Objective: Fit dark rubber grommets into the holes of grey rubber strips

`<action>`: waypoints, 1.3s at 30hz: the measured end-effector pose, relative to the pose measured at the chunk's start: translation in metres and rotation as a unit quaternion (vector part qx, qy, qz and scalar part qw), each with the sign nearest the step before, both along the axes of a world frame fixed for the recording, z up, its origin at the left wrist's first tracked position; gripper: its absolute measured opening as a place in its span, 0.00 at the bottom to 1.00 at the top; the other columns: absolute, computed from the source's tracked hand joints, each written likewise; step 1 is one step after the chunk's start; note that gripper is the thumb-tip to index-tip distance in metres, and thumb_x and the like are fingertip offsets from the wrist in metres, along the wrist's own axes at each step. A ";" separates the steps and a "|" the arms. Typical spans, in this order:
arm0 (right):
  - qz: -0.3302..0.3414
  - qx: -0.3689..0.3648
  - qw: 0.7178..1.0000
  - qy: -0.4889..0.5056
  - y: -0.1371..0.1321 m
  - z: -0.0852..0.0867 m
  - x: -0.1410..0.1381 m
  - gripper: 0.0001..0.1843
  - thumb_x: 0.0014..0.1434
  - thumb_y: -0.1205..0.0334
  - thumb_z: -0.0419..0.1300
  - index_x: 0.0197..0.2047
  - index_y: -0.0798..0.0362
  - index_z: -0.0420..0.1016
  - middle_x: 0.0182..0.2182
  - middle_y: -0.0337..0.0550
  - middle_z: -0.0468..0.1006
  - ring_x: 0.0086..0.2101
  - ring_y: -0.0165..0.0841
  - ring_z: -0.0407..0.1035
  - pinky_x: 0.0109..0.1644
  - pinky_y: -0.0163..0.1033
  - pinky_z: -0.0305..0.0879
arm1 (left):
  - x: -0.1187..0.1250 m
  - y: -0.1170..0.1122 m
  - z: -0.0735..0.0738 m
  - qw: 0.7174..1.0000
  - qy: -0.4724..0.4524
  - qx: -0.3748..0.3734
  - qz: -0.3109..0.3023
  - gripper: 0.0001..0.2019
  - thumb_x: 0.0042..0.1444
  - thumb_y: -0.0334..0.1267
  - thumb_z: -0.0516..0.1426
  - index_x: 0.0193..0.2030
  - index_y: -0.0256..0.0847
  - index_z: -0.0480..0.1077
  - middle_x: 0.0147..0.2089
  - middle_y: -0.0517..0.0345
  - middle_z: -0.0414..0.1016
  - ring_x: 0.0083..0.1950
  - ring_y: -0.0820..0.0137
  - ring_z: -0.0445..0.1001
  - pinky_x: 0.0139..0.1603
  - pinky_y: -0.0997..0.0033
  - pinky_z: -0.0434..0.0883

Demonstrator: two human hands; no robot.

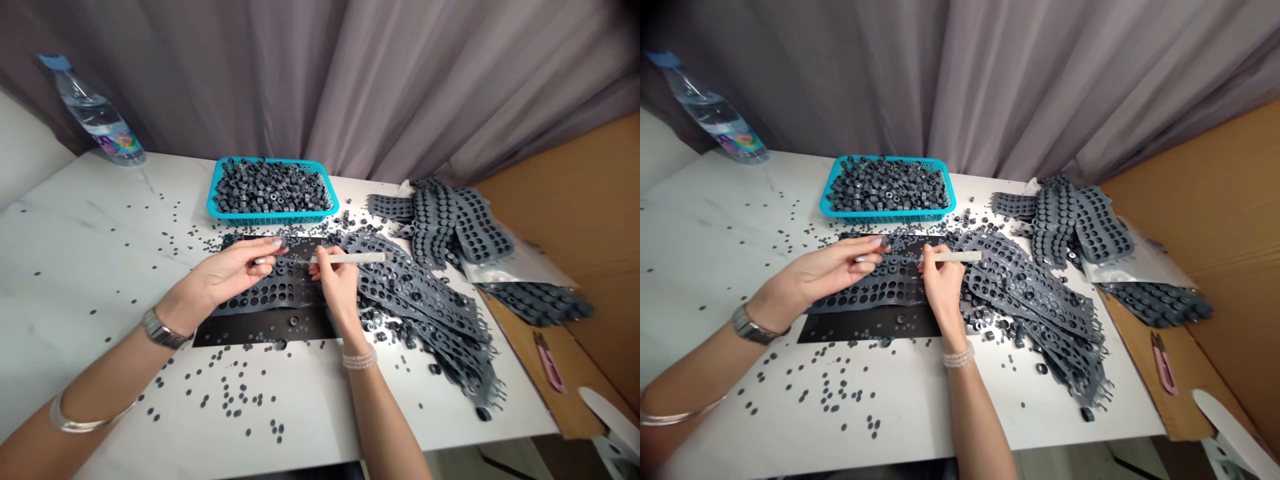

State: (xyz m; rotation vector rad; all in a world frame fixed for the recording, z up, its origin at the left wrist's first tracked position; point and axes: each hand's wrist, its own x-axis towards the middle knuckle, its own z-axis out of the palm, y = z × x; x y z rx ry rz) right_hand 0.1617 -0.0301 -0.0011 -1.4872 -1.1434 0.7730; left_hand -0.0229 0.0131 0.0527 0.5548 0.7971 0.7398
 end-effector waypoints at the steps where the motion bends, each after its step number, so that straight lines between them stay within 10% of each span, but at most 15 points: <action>1: -0.010 0.003 1.000 0.008 0.000 0.002 0.001 0.18 0.62 0.47 0.54 0.28 0.51 0.68 0.20 0.36 0.74 0.22 0.30 0.69 0.29 0.34 0.65 | 0.003 -0.002 0.000 1.000 -0.005 -0.013 0.002 0.04 0.52 0.24 0.62 0.33 0.34 0.75 0.34 0.56 0.69 0.26 0.83 0.58 0.22 0.85 0.60; 25: 0.005 0.001 1.000 -0.018 -0.001 0.001 0.001 0.19 0.63 0.47 0.54 0.27 0.51 0.69 0.20 0.37 0.74 0.23 0.32 0.70 0.31 0.35 0.64 | 0.016 -0.033 0.031 0.992 -0.087 -0.093 0.011 0.05 0.59 0.30 0.58 0.33 0.32 0.73 0.35 0.51 0.72 0.24 0.85 0.57 0.19 0.88 0.60; 31: 0.012 0.000 0.999 -0.040 0.000 -0.003 0.002 0.19 0.63 0.47 0.54 0.26 0.51 0.68 0.20 0.37 0.74 0.23 0.32 0.70 0.31 0.35 0.64 | 0.015 -0.026 0.035 0.991 -0.070 -0.111 0.035 0.09 0.54 0.31 0.50 0.35 0.33 0.72 0.38 0.45 0.71 0.35 0.72 0.69 0.24 0.80 0.67; 36: 0.032 -0.011 0.997 -0.074 0.004 -0.009 0.001 0.19 0.63 0.47 0.53 0.27 0.50 0.69 0.20 0.38 0.75 0.23 0.33 0.71 0.30 0.35 0.64 | 0.010 -0.011 0.013 0.999 0.027 0.028 0.000 0.06 0.57 0.36 0.55 0.33 0.37 0.71 0.29 0.56 0.64 0.28 0.77 0.63 0.18 0.80 0.57; 39: 0.042 -0.016 0.994 -0.096 0.006 -0.011 -0.001 0.17 0.62 0.49 0.54 0.27 0.50 0.70 0.21 0.39 0.77 0.25 0.34 0.72 0.31 0.35 0.64 | 0.011 -0.001 -0.011 0.956 0.212 0.201 -0.041 0.10 0.57 0.40 0.57 0.41 0.38 0.75 0.24 0.64 0.59 0.21 0.79 0.53 0.19 0.78 0.49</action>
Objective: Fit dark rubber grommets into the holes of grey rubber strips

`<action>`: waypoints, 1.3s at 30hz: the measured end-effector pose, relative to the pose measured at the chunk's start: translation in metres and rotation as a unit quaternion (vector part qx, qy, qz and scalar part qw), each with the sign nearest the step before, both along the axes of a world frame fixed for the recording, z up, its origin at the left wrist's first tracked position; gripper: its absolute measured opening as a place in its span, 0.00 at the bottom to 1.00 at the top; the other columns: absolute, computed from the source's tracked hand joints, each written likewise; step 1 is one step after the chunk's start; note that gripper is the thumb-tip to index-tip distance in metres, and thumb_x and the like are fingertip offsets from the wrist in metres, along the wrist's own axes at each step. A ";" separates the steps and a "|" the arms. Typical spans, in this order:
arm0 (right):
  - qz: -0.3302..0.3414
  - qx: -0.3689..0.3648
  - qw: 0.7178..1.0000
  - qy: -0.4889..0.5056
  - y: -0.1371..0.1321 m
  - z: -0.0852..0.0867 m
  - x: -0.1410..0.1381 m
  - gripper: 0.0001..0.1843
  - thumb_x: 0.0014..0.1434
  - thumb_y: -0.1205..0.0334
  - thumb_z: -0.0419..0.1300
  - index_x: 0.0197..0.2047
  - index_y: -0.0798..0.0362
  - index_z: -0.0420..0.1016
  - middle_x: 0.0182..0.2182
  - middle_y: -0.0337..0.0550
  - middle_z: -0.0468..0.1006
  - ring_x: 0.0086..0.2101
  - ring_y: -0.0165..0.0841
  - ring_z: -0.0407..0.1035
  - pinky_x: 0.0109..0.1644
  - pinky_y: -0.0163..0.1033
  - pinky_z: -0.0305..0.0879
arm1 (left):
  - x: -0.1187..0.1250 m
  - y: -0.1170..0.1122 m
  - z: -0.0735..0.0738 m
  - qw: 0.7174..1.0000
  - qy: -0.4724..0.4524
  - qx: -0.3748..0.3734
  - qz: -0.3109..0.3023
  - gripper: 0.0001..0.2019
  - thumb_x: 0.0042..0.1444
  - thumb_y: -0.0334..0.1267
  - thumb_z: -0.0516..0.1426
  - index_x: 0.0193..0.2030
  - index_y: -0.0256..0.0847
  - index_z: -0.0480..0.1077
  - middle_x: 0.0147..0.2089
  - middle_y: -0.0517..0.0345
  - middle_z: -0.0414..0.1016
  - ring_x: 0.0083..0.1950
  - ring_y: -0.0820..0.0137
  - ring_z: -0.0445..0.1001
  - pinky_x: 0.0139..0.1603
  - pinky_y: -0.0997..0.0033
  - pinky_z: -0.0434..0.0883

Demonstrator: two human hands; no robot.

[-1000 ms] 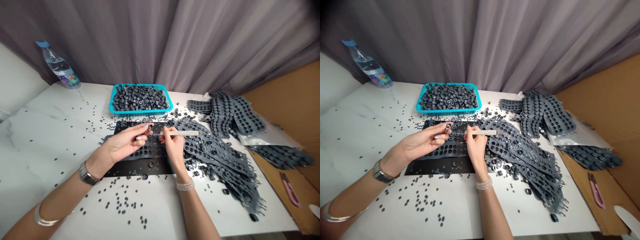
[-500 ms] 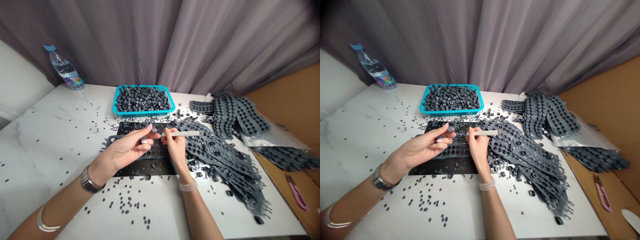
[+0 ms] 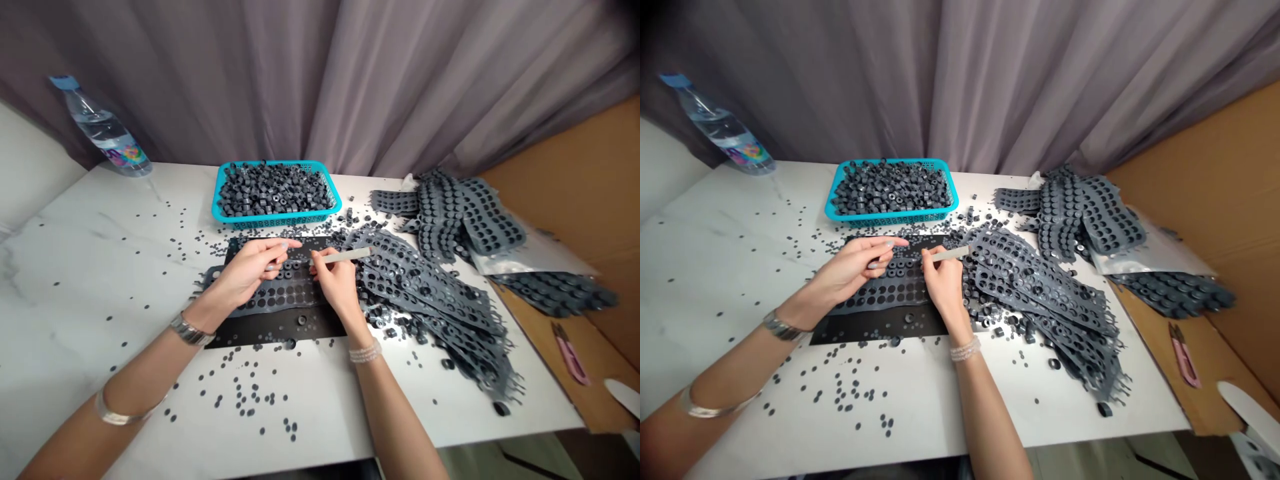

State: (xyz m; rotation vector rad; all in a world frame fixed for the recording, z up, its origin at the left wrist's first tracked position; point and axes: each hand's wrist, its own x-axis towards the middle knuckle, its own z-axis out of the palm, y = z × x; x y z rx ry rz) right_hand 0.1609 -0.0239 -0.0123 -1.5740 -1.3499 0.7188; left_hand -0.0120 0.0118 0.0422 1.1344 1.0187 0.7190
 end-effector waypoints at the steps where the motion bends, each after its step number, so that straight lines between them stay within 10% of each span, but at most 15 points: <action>1: 0.003 -0.001 1.000 -0.007 0.001 0.000 -0.001 0.16 0.62 0.50 0.55 0.27 0.50 0.71 0.22 0.39 0.77 0.25 0.34 0.72 0.31 0.35 0.64 | 0.001 0.002 -0.007 0.992 0.101 0.074 -0.010 0.11 0.57 0.41 0.57 0.42 0.38 0.76 0.21 0.65 0.58 0.20 0.78 0.53 0.20 0.77 0.50; 4: 0.014 0.002 0.999 -0.032 0.002 -0.001 -0.003 0.15 0.62 0.52 0.55 0.27 0.50 0.71 0.22 0.39 0.77 0.25 0.34 0.72 0.32 0.35 0.63 | 0.007 0.006 -0.021 0.892 0.358 0.272 -0.048 0.13 0.57 0.42 0.56 0.43 0.40 0.78 0.20 0.63 0.63 0.23 0.72 0.63 0.26 0.72 0.58; 8: 0.029 0.012 0.998 -0.062 0.003 -0.001 -0.004 0.16 0.63 0.54 0.54 0.25 0.49 0.71 0.22 0.38 0.77 0.26 0.33 0.72 0.32 0.35 0.62 | 0.014 0.004 -0.026 0.785 0.481 0.377 -0.097 0.16 0.58 0.41 0.56 0.50 0.40 0.75 0.37 0.51 0.80 0.40 0.60 0.77 0.36 0.67 0.66; 19: 0.048 0.019 0.994 -0.092 0.004 -0.004 -0.006 0.14 0.64 0.56 0.54 0.29 0.50 0.73 0.22 0.37 0.75 0.23 0.32 0.69 0.29 0.34 0.57 | 0.017 0.001 -0.028 0.751 0.522 0.384 -0.126 0.15 0.59 0.38 0.54 0.51 0.41 0.74 0.43 0.47 0.81 0.45 0.55 0.78 0.38 0.64 0.69; 25: 0.057 0.033 0.987 -0.149 0.002 -0.002 -0.012 0.12 0.65 0.61 0.51 0.32 0.51 0.72 0.26 0.40 0.77 0.26 0.33 0.70 0.31 0.34 0.56 | 0.023 0.000 -0.034 0.762 0.515 0.377 -0.112 0.12 0.60 0.37 0.52 0.44 0.39 0.76 0.37 0.49 0.79 0.39 0.59 0.77 0.33 0.67 0.64; 30: 0.026 0.025 0.984 -0.177 0.001 0.000 -0.018 0.13 0.65 0.61 0.51 0.31 0.51 0.72 0.22 0.40 0.75 0.23 0.33 0.68 0.30 0.36 0.53 | 0.009 0.005 -0.012 0.875 0.369 0.315 -0.001 0.08 0.57 0.39 0.57 0.35 0.40 0.77 0.19 0.64 0.62 0.22 0.73 0.61 0.26 0.71 0.55; 34: 0.007 0.006 0.993 -0.116 0.002 -0.001 -0.017 0.14 0.64 0.57 0.53 0.28 0.50 0.71 0.19 0.38 0.73 0.22 0.32 0.67 0.30 0.35 0.55 | -0.008 0.011 0.012 0.983 0.080 0.124 0.113 0.09 0.51 0.41 0.64 0.36 0.39 0.74 0.25 0.66 0.60 0.23 0.79 0.53 0.21 0.76 0.50; 39: -0.048 0.024 0.999 0.001 0.002 0.005 -0.012 0.19 0.64 0.50 0.53 0.26 0.51 0.70 0.20 0.37 0.75 0.24 0.32 0.69 0.32 0.34 0.61 | -0.003 0.008 0.012 0.978 -0.138 -0.142 0.058 0.08 0.50 0.32 0.65 0.31 0.36 0.69 0.28 0.64 0.62 0.22 0.84 0.53 0.17 0.83 0.53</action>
